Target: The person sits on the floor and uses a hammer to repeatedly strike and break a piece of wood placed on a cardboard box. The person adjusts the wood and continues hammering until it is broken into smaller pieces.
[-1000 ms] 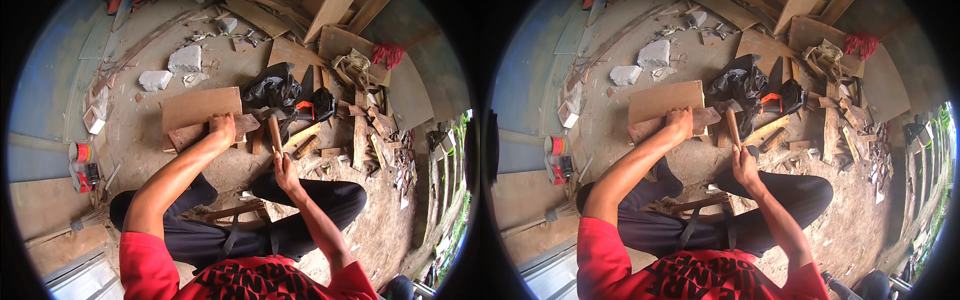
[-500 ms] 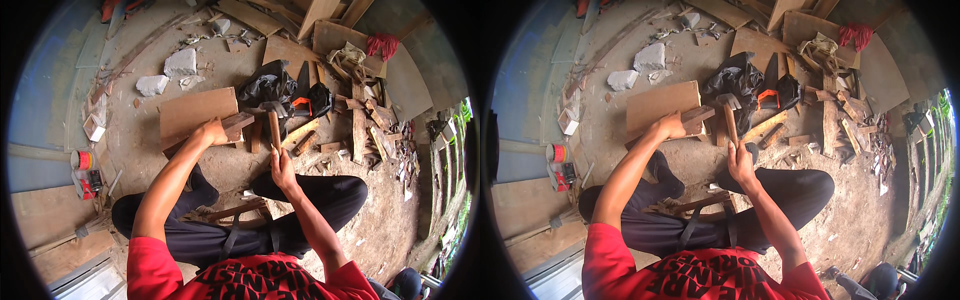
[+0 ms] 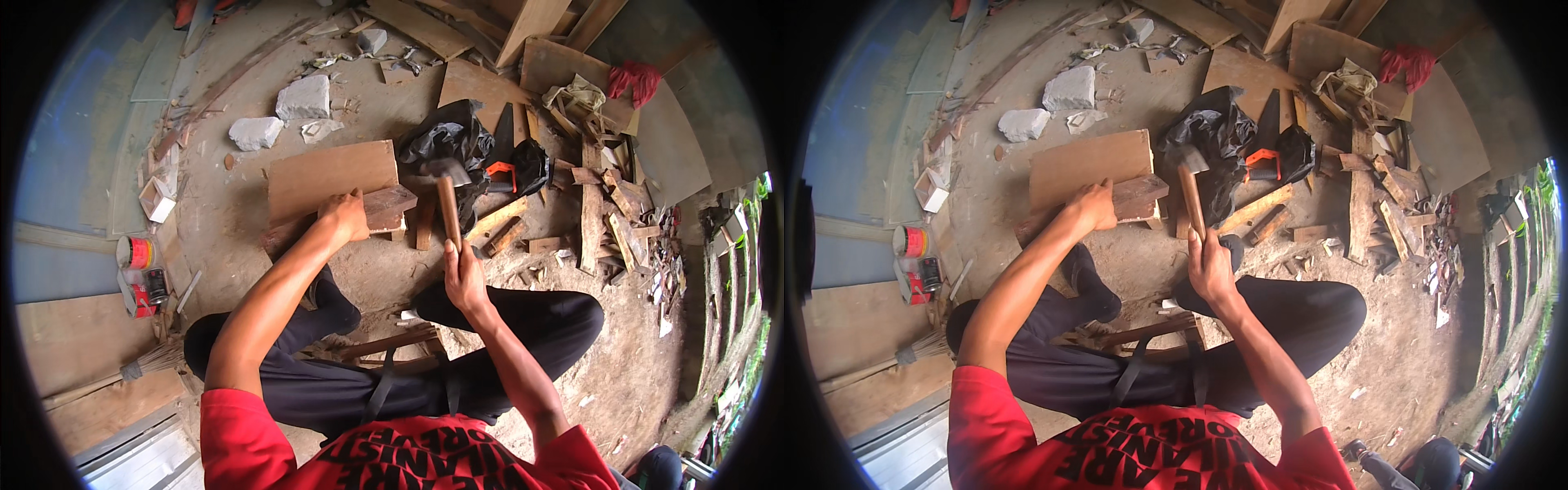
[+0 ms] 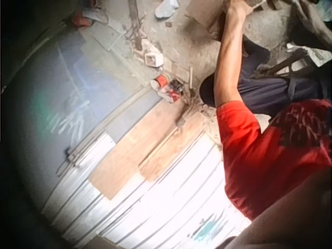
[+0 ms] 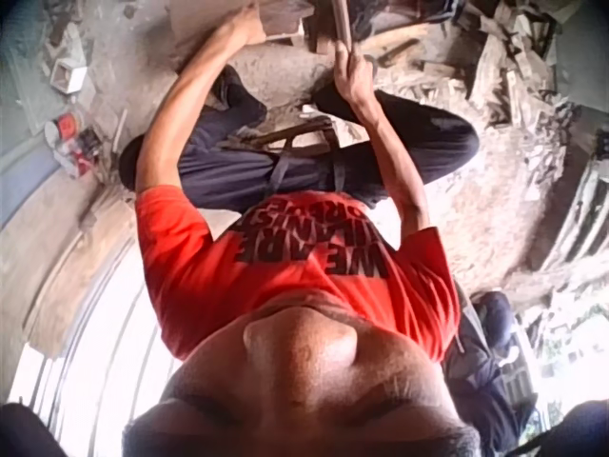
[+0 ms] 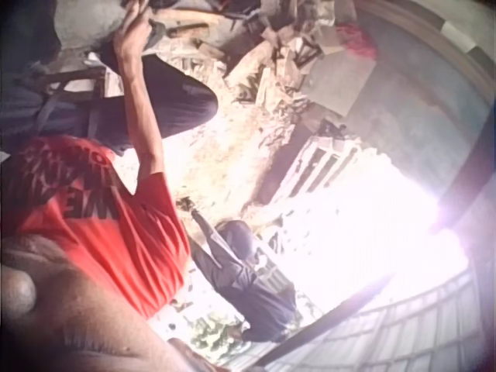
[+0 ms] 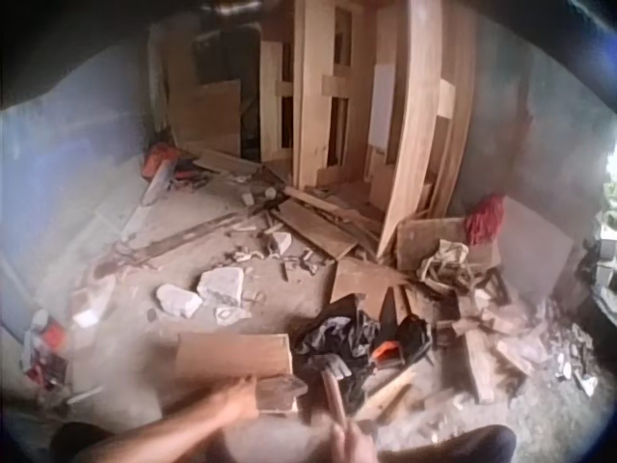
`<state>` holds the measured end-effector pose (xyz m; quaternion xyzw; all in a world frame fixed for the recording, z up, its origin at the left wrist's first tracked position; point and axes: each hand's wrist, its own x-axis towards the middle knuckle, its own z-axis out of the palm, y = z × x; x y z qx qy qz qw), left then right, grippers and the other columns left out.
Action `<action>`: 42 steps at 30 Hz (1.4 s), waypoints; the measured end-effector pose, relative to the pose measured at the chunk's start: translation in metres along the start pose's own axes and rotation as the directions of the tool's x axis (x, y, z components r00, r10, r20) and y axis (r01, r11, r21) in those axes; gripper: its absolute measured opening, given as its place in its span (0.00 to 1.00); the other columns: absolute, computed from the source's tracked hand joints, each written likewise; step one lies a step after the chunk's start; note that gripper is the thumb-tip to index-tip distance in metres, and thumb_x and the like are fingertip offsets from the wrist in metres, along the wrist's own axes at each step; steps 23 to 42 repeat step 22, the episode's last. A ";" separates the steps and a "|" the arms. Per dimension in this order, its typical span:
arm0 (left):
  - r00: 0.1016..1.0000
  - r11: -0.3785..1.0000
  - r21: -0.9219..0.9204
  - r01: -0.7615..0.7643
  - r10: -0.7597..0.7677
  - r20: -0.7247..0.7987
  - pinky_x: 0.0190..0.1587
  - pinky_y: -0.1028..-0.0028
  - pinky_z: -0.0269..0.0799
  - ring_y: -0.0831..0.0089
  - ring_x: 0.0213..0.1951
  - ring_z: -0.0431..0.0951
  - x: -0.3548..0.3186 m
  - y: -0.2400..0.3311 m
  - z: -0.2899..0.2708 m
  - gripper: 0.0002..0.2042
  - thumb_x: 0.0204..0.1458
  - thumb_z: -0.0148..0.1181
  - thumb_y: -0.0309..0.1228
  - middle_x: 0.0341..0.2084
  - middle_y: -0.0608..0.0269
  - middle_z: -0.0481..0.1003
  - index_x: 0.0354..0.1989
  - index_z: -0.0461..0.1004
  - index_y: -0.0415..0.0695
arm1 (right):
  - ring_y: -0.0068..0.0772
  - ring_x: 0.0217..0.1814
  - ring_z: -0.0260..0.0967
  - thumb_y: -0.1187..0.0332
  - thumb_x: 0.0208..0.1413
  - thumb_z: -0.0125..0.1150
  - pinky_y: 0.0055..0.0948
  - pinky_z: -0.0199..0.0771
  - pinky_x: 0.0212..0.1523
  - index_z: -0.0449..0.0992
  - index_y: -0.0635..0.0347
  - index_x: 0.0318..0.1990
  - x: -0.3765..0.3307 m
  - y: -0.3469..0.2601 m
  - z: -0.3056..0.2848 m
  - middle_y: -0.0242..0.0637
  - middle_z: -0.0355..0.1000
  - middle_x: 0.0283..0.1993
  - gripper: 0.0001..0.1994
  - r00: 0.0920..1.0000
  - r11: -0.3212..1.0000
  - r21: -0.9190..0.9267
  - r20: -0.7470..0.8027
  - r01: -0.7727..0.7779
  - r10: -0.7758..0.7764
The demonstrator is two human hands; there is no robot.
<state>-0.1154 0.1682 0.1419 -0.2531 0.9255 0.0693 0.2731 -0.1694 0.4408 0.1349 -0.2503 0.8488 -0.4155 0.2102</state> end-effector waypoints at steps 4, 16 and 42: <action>0.999 0.997 0.065 0.032 -0.030 -0.033 0.62 0.61 0.69 0.52 0.61 0.73 -0.002 0.011 -0.004 0.34 0.45 0.61 0.30 0.57 0.37 0.71 0.64 0.61 0.34 | 0.71 0.30 0.72 0.60 0.70 0.48 0.54 0.66 0.25 0.66 0.69 0.39 0.003 0.005 0.003 0.63 0.70 0.22 0.17 0.999 0.997 0.071 -0.033 0.028 -0.026; 0.990 0.969 0.247 0.030 0.005 -0.142 0.58 0.59 0.71 0.47 0.57 0.74 -0.018 0.024 0.008 0.30 0.43 0.62 0.27 0.51 0.37 0.75 0.58 0.62 0.37 | 0.72 0.34 0.73 0.56 0.70 0.48 0.55 0.68 0.28 0.68 0.70 0.40 0.003 0.010 -0.002 0.67 0.71 0.26 0.20 0.999 0.999 -0.041 0.030 -0.029 0.030; 0.992 0.978 0.184 0.101 -0.084 -0.099 0.59 0.49 0.67 0.53 0.57 0.74 -0.020 0.024 0.014 0.33 0.44 0.70 0.32 0.55 0.45 0.74 0.60 0.61 0.44 | 0.66 0.31 0.76 0.54 0.70 0.49 0.56 0.69 0.29 0.68 0.68 0.43 -0.002 0.012 0.017 0.64 0.73 0.28 0.20 0.985 0.979 0.204 -0.170 0.005 0.030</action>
